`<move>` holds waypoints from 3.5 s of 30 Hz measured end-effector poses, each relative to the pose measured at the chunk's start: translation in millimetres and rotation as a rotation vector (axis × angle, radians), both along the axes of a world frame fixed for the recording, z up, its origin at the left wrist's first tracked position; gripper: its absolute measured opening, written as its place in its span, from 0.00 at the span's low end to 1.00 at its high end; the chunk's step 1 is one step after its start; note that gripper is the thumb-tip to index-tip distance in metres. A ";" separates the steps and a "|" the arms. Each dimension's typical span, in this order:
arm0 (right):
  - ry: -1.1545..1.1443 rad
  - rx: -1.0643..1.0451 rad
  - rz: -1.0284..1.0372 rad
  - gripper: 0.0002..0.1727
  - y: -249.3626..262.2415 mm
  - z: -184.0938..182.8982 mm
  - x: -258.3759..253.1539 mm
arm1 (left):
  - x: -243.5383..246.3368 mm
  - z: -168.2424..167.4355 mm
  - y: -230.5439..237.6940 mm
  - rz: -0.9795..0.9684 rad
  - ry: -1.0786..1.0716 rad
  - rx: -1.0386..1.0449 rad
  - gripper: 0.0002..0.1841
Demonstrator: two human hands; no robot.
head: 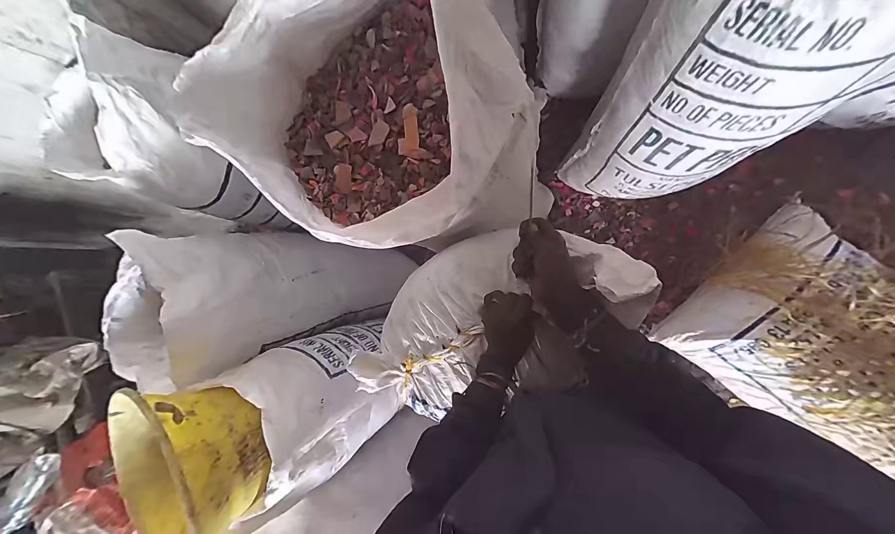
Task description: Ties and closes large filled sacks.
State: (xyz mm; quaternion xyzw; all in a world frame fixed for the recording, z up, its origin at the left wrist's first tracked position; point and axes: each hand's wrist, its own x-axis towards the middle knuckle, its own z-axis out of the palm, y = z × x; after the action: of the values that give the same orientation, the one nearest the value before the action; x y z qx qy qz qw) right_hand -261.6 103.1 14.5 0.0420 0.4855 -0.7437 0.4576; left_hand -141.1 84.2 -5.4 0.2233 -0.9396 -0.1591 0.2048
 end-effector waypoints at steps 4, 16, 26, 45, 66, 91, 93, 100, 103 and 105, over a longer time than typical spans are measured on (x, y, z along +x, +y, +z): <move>0.068 0.033 -0.072 0.14 0.1 6.3 8.0 | 10.4 8.0 14.6 0.040 -0.053 0.073 0.02; 0.136 -0.015 0.231 0.22 -26.6 -0.1 -48.8 | 10.3 6.1 10.2 0.082 -0.080 0.157 0.09; 0.694 0.033 0.589 0.16 -9.9 -4.2 -13.0 | 12.3 -7.2 3.3 -0.026 0.071 -0.035 0.06; 0.258 0.040 -0.453 0.15 226.8 59.7 196.4 | 28.4 22.4 18.8 -0.208 -0.320 0.207 0.25; 0.466 0.278 0.192 0.16 220.5 -10.6 140.1 | -28.0 52.4 10.0 -0.113 -0.447 0.416 0.13; 0.737 0.758 0.567 0.20 199.6 -11.7 75.7 | -16.9 24.5 23.6 -0.184 -0.324 0.194 0.07; 0.706 0.777 0.563 0.19 199.9 -7.1 84.9 | -17.1 28.6 26.3 -0.117 -0.334 0.277 0.08; 0.614 0.675 0.541 0.20 190.0 9.1 96.2 | -15.2 31.3 27.8 -0.041 -0.280 0.352 0.09; 0.590 0.660 0.570 0.21 167.8 11.6 74.9 | -15.8 32.2 25.7 -0.023 -0.313 0.349 0.09; 0.585 0.685 0.555 0.21 168.2 9.5 74.1 | -17.9 34.9 23.3 -0.036 -0.361 0.366 0.10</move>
State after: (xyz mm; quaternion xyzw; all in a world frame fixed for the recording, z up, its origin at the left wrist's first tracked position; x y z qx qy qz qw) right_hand -187.5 271.3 24.0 -0.1504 0.8009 -0.3739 0.4428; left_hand -159.0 107.5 29.5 0.2647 -0.9204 -0.2875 -0.0130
